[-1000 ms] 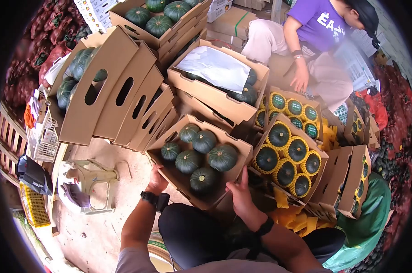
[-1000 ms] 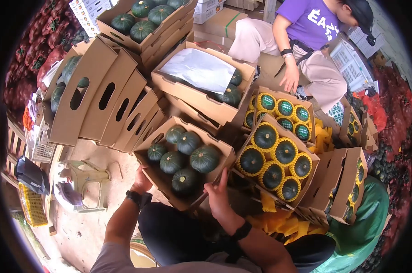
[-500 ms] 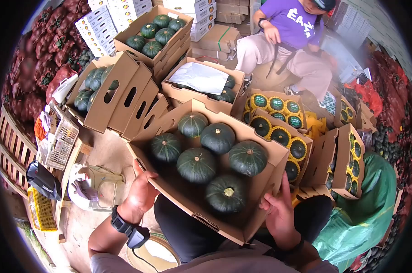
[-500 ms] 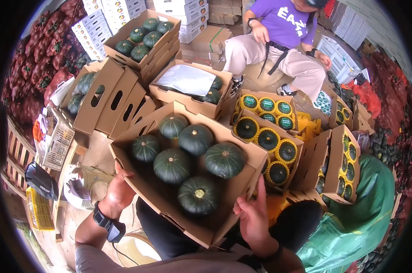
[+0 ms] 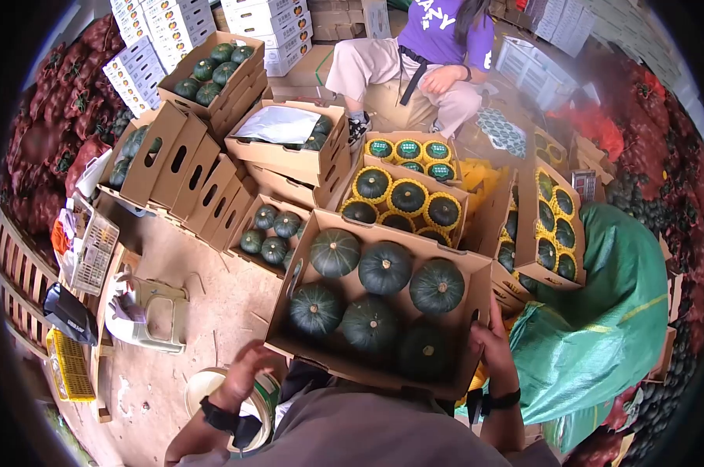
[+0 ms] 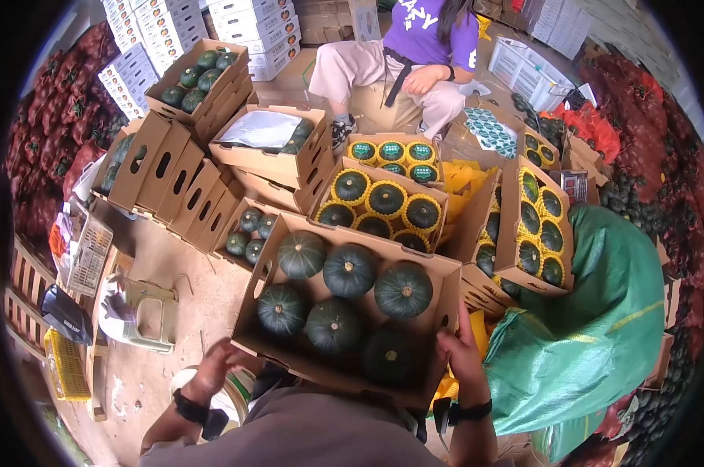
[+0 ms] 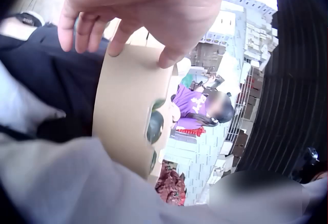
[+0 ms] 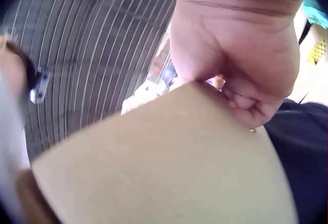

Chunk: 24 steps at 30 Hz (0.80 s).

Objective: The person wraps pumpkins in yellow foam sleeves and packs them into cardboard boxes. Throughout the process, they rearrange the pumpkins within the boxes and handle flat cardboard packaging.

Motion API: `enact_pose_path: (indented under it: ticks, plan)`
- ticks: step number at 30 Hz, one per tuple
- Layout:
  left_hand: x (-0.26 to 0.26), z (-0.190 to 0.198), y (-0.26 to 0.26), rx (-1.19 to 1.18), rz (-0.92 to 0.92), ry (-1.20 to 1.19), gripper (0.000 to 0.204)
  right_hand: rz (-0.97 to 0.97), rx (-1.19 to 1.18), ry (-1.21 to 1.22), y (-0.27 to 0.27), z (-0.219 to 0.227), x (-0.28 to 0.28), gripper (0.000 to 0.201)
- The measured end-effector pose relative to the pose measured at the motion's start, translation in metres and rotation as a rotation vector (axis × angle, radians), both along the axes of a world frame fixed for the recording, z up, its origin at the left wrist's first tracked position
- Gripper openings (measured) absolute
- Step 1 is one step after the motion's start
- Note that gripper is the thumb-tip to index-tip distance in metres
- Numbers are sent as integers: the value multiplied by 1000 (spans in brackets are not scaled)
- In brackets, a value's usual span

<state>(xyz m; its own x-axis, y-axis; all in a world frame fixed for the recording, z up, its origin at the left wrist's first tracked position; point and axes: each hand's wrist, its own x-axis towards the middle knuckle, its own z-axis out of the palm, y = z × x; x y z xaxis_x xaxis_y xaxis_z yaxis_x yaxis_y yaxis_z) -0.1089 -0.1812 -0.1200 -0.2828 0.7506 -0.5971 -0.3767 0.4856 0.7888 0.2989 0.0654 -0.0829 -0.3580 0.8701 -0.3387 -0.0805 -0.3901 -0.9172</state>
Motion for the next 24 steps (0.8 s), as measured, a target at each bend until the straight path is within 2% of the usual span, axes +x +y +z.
enact_pose_path:
  ticks: [2, 4, 6, 7, 8, 10, 12, 13, 14, 16, 19, 22, 24]
  plan:
    - [-5, 42, 38, 62, 15, 226, 62, 95, 56, -1, 4, -4, 14, 76]
    - [-6, 57, 61, 174, -2, 45, 61, -18, 94, -25, 0, -17, 22, 58]
    - [6, 63, 80, 195, -210, 173, 64, -208, 63, -32, 2, -69, 52, 49]
    - [12, 63, 86, 206, -324, 229, 65, -252, -33, -49, -2, -99, 76, 41]
    - [19, 62, 88, 221, -264, 154, 66, -320, -85, -96, -9, -125, 100, 41]
    - [37, 55, 86, 246, -138, -5, 69, -564, 8, -244, -27, -158, 145, 42]
    - [45, 45, 79, 221, -90, 14, 78, -790, 231, -361, -49, -157, 186, 46]
    - [53, 45, 74, 222, -19, -71, 78, -844, 290, -343, -57, -154, 205, 49]
    - [60, 46, 71, 227, 50, -153, 79, -800, 249, -236, -63, -149, 220, 49]
    - [71, 46, 63, 228, 115, -128, 79, -678, 160, -40, -66, -148, 255, 51]
    - [76, 33, 54, 281, 151, -155, 77, -351, 49, -845, -30, -127, 225, 46]
    - [79, 37, 56, 273, 198, -199, 77, 130, -65, -1621, -3, -110, 174, 42]
    - [83, 39, 59, 237, 214, -182, 77, 165, 420, -1800, -8, -127, 145, 53]
